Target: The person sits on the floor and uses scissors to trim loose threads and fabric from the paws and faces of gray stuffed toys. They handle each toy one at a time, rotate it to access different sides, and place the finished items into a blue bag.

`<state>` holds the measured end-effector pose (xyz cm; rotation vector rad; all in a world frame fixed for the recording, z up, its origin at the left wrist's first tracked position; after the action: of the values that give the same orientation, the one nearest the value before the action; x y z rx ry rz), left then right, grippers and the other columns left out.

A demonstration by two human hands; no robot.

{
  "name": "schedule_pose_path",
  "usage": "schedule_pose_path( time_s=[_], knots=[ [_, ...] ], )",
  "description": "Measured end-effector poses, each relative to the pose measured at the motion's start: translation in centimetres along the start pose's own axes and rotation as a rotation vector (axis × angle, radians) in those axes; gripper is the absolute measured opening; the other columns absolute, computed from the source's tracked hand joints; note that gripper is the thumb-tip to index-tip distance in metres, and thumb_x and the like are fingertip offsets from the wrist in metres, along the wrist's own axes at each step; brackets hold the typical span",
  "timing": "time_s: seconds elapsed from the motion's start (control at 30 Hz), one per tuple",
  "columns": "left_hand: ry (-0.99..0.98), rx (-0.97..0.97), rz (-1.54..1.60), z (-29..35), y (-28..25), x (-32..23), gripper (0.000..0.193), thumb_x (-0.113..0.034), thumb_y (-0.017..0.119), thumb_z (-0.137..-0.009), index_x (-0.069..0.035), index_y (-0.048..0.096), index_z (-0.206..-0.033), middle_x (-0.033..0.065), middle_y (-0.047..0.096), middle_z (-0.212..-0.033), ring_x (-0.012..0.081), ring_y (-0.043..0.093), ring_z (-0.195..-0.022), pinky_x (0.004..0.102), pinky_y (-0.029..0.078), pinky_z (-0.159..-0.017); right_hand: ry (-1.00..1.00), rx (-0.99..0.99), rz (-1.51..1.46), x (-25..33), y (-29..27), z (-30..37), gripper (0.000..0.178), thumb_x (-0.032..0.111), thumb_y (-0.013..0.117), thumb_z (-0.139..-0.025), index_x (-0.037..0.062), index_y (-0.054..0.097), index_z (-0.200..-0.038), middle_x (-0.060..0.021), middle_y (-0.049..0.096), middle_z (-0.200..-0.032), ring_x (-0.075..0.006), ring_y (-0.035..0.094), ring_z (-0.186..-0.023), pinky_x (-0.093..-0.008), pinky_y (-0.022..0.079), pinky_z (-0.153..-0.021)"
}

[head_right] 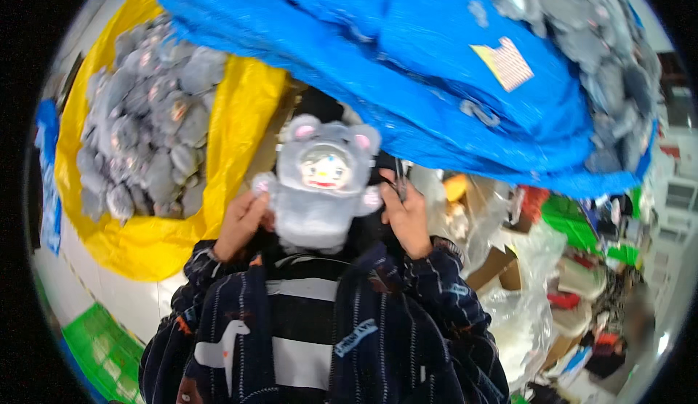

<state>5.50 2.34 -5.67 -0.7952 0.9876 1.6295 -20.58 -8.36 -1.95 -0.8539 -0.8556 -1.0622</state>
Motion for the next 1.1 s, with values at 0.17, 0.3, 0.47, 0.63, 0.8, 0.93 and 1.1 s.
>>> schedule_pose_path(
  time_s=[0.17, 0.3, 0.47, 0.63, 0.8, 0.93, 1.1],
  knots=[
    [-0.048, 0.059, -0.096, 1.1, 0.7, -0.6, 0.026, -0.022, 0.054, -0.093, 0.003, 0.058, -0.098, 0.0059, 0.063, -0.083, 0.0120, 0.060, -0.073, 0.0240, 0.048, -0.065, 0.171, 0.109, -0.184, -1.4, -0.6, 1.0, 0.034, 0.022, 0.059, -0.090, -0.0030, 0.058, -0.113, -0.0022, 0.061, -0.081, -0.0043, 0.044, -0.051, -0.0220, 0.040, -0.047],
    [0.040, 0.170, -0.217, 1.9, 4.0, -2.1, 0.035, -0.019, 0.064, -0.086, 0.005, 0.054, -0.110, 0.0071, 0.063, -0.098, 0.0128, 0.059, -0.089, 0.0273, 0.047, -0.077, 0.059, 0.089, -0.040, -1.0, 1.0, 1.1, 0.026, 0.015, 0.061, -0.088, -0.0010, 0.060, -0.109, -0.0015, 0.060, -0.079, -0.0045, 0.046, -0.052, -0.0212, 0.040, -0.046],
    [-0.052, 0.242, 0.063, -0.4, 6.0, -0.5, 0.038, -0.020, 0.064, -0.087, 0.002, 0.053, -0.117, 0.0065, 0.062, -0.105, 0.0139, 0.059, -0.095, 0.0288, 0.045, -0.086, 0.026, 0.064, -0.230, -1.4, 0.7, 0.7, 0.020, 0.012, 0.059, -0.089, 0.0004, 0.061, -0.104, -0.0022, 0.060, -0.081, -0.0059, 0.048, -0.053, -0.0202, 0.040, -0.047],
    [-0.175, 0.250, 0.151, -1.8, 7.3, 0.8, 0.037, -0.022, 0.055, -0.092, 0.001, 0.051, -0.121, 0.0070, 0.061, -0.109, 0.0135, 0.057, -0.096, 0.0279, 0.044, -0.087, -0.173, -0.093, -0.178, 1.3, -3.6, 0.1, 0.021, 0.015, 0.057, -0.091, 0.0002, 0.062, -0.105, -0.0029, 0.062, -0.084, -0.0087, 0.053, -0.061, -0.0210, 0.043, -0.055],
    [-0.048, 0.460, -0.397, -0.8, 8.1, 0.2, 0.033, -0.029, 0.050, -0.094, 0.000, 0.059, -0.106, 0.0140, 0.064, -0.086, 0.0223, 0.064, -0.073, 0.0314, 0.050, -0.065, -0.427, -0.137, 0.349, 1.1, -3.7, 1.8, 0.034, 0.024, 0.061, -0.088, -0.0047, 0.060, -0.106, -0.0128, 0.063, -0.086, -0.0173, 0.060, -0.080, -0.0284, 0.046, -0.073],
    [0.420, 0.349, -1.061, 1.1, 9.2, -8.6, 0.023, -0.025, 0.060, -0.085, -0.002, 0.063, -0.086, 0.0143, 0.060, -0.069, 0.0301, 0.061, -0.065, 0.0341, 0.049, -0.059, -0.438, -0.199, 0.384, 0.8, -4.4, 1.8, 0.034, 0.024, 0.061, -0.088, -0.0043, 0.060, -0.106, -0.0165, 0.063, -0.087, -0.0241, 0.062, -0.079, -0.0307, 0.047, -0.070],
    [0.996, 0.183, -1.116, -0.8, 16.5, -11.7, 0.038, -0.024, 0.068, -0.075, -0.002, 0.059, -0.105, 0.0115, 0.056, -0.112, 0.0276, 0.054, -0.099, 0.0363, 0.045, -0.082, -0.505, -0.221, 0.495, 1.6, -3.6, 0.6, 0.032, 0.022, 0.063, -0.086, -0.0034, 0.060, -0.105, -0.0184, 0.062, -0.085, -0.0307, 0.062, -0.076, -0.0345, 0.048, -0.066]
  ],
)
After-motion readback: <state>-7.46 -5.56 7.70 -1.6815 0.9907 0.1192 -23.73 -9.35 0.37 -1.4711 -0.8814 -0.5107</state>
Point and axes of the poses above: each hand's wrist, its own z-axis away from the middle knuckle, its own y-axis out of the palm, x = y × z, the point moved 7 cm from there along -z, towards the middle knuckle
